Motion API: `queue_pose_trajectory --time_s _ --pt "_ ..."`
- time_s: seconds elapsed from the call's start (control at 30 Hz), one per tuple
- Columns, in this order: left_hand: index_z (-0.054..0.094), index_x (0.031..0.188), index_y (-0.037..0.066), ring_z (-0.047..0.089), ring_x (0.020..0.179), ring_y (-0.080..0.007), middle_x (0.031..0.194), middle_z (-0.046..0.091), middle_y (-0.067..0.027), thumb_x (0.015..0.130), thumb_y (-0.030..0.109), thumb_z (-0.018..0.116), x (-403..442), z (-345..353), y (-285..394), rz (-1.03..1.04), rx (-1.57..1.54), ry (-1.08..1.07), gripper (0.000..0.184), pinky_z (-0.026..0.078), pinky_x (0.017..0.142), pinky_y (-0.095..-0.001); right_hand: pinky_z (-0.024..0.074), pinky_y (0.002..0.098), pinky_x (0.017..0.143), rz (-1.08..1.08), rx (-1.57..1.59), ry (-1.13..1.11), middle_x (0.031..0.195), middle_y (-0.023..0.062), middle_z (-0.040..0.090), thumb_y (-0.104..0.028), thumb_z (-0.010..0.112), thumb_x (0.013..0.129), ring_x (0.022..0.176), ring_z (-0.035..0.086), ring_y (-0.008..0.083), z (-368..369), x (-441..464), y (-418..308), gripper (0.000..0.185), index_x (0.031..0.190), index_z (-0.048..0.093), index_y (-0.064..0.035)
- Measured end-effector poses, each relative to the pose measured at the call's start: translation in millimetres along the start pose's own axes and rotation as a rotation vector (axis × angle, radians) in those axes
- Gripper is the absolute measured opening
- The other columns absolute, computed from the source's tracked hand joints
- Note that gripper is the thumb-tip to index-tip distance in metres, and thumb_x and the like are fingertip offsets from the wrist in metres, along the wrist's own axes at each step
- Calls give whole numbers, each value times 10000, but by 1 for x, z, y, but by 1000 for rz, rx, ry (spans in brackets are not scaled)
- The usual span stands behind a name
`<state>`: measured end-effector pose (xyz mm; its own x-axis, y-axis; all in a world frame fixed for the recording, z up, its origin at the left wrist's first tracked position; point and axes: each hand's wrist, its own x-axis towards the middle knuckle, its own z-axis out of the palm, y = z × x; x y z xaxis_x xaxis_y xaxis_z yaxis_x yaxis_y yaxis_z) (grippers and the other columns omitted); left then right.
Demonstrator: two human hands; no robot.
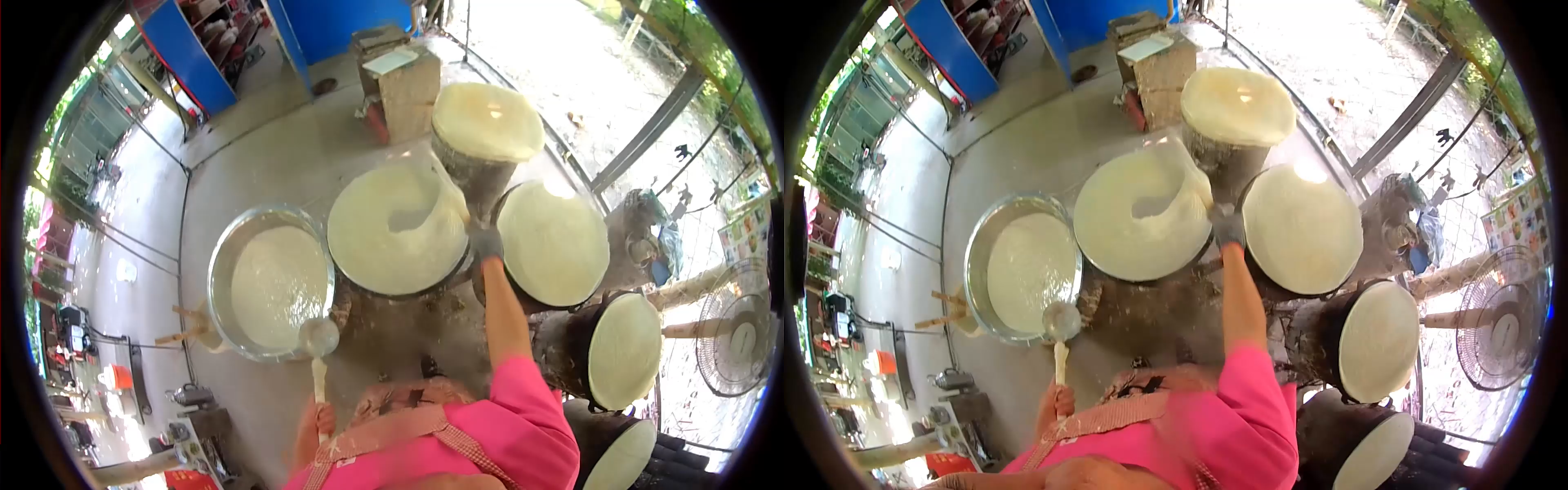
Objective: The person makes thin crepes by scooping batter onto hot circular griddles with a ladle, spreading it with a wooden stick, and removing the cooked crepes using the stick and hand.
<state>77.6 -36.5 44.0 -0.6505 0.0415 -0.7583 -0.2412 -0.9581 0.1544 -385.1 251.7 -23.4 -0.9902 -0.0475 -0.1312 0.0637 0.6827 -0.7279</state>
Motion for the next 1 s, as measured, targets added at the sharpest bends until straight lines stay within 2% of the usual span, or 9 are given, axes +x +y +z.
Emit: queue_pose_trajectory --time_s 0.17,0.23,0.3,0.33,0.4,0.57,0.77,0.8,1.0 --pt "336 605 134 277 383 -49 522 283 45 874 251 449 -4 -9 11 65 90 137 315 223 309 -184 453 405 701 87 228 -8 896 223 593 -259 560 757 759 570 310 55 -114 -25 350 977 582 12" --pt "337 598 135 274 378 -49 519 283 46 873 257 448 -14 -7 18 40 60 139 321 220 306 -184 474 365 715 -476 -1079 -447 874 117 630 -133 548 714 781 600 236 82 -97 13 309 1014 595 -78" --pt "345 599 132 269 372 -48 518 284 46 873 263 447 -21 0 35 20 1 96 320 218 304 -184 486 342 695 -434 -600 -125 864 59 640 -142 516 714 769 609 205 33 -98 27 309 1009 602 -113" --pt "389 741 87 298 420 -25 564 317 35 848 112 460 -28 -6 35 74 49 19 130 264 320 -158 488 335 691 -392 -629 -168 870 61 638 -146 508 720 766 608 204 25 -106 15 302 1005 603 -113" --pt "389 750 79 301 421 -27 573 324 32 851 106 454 -30 -16 43 71 26 14 123 268 323 -159 491 321 685 -291 -684 -261 884 65 635 -154 491 733 760 607 202 17 -129 0 290 997 604 -113" --pt "397 756 61 304 422 -32 592 334 24 864 100 430 -12 -27 52 -20 -207 -49 119 282 333 -170 478 324 724 -56 287 -75 850 73 641 -174 460 775 780 605 244 147 -155 90 267 969 607 -66" --pt "395 668 102 334 391 -76 522 324 21 862 220 437 3 -30 65 -183 -347 -125 231 291 332 -212 453 383 585 115 1 139 819 171 618 -235 477 794 724 596 296 25 -75 61 230 851 599 -48" --pt "396 668 103 335 393 -76 524 325 21 864 228 435 7 -35 67 -218 -380 -145 236 291 333 -214 454 410 588 122 -407 61 759 183 609 -291 460 798 696 587 320 49 -35 86 260 899 605 -100" --pt "430 735 70 329 415 -62 584 366 13 862 179 436 47 -13 82 -97 -241 -217 168 288 345 -200 455 425 567 -383 -571 -75 681 142 599 -326 448 796 687 590 308 18 -93 15 232 846 630 -191"
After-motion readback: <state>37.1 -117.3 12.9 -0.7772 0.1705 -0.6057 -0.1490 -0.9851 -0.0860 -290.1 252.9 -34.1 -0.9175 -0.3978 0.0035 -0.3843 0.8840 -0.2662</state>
